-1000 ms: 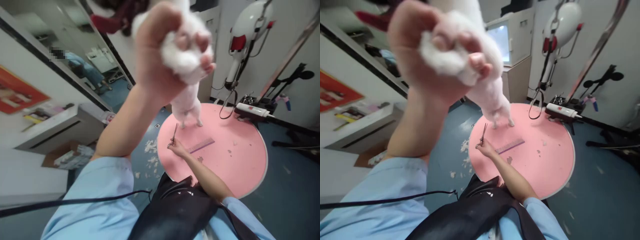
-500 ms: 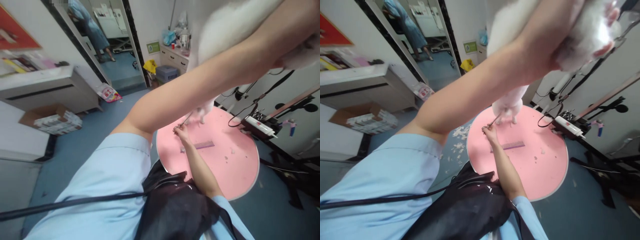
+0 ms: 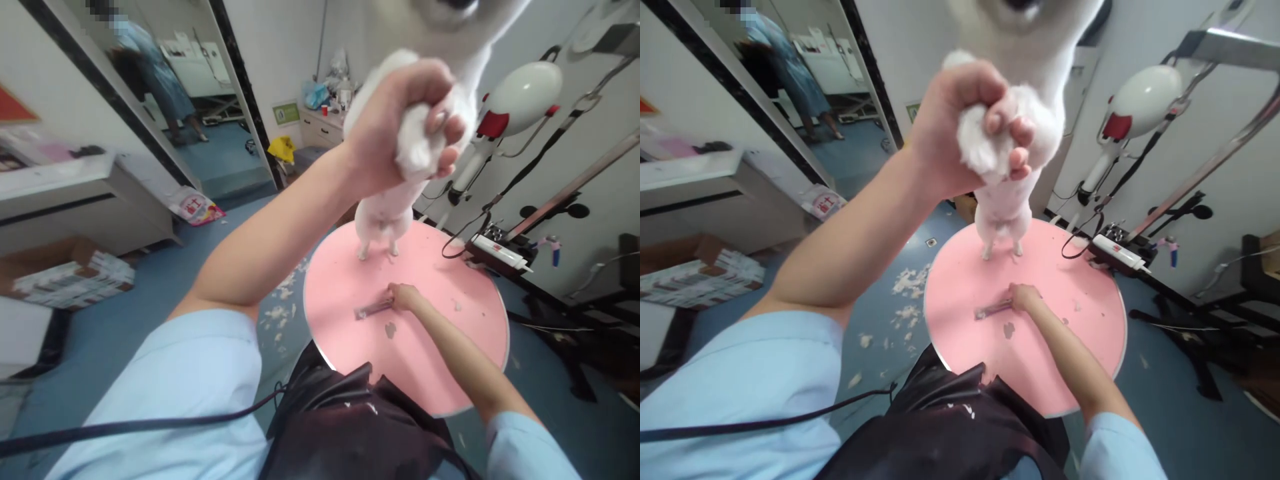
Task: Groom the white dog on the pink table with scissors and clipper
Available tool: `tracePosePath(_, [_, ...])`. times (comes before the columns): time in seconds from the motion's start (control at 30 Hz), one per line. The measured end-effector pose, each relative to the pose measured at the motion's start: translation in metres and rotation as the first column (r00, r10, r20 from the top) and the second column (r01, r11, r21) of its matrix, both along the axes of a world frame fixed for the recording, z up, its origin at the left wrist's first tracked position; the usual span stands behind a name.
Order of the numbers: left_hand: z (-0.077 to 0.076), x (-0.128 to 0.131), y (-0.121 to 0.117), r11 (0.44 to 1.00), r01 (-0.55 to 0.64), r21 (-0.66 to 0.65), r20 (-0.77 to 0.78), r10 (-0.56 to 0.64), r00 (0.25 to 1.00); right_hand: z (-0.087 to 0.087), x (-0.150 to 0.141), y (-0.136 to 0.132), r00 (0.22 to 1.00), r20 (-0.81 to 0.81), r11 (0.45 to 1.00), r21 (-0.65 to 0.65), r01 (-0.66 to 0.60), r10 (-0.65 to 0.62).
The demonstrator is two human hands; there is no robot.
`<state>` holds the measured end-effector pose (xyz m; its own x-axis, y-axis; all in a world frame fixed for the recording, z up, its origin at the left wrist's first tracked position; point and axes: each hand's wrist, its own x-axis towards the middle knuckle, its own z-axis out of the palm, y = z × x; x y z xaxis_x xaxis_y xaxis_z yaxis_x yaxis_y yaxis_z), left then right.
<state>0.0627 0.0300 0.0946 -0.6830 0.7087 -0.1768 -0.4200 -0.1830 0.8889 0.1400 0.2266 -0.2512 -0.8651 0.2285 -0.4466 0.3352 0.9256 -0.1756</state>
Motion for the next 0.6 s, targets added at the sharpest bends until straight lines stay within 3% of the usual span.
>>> tracePosePath(0.13, [0.006,-0.006,0.015,0.950,0.285,0.126,-0.174,-0.262,0.949,0.018,0.017,0.030,0.991,0.108,0.990,0.109,-0.093,0.081])
tracePosePath(0.2, [0.010,-0.009,0.028,0.910,0.383,0.156,-0.234,-0.343,0.910,0.021,0.021,0.023,0.975,0.102,0.968,0.143,-0.208,0.195])
tracePosePath(0.3, [0.003,-0.013,0.038,0.914,0.377,0.151,-0.216,-0.342,0.915,0.016,0.020,-0.005,0.954,0.021,0.946,0.130,-0.298,0.298])
tracePosePath(0.4, [-0.021,-0.011,0.048,0.924,0.362,0.119,-0.166,-0.341,0.925,0.005,0.021,-0.029,0.964,-0.099,0.967,0.097,-0.236,0.245])
tracePosePath(0.47, [-0.046,-0.001,0.062,0.930,0.359,0.074,-0.177,-0.342,0.923,-0.001,0.035,-0.029,0.977,-0.152,0.985,0.102,-0.136,0.151])
tracePosePath(0.53, [-0.077,0.015,0.084,0.935,0.352,0.029,-0.210,-0.339,0.917,-0.002,0.067,-0.012,0.989,-0.145,0.989,0.140,0.050,-0.030])
tracePosePath(0.6, [-0.110,0.033,0.108,0.952,0.306,-0.017,-0.272,-0.299,0.915,-0.002,0.117,0.013,0.946,-0.151,0.919,0.235,0.316,-0.287])
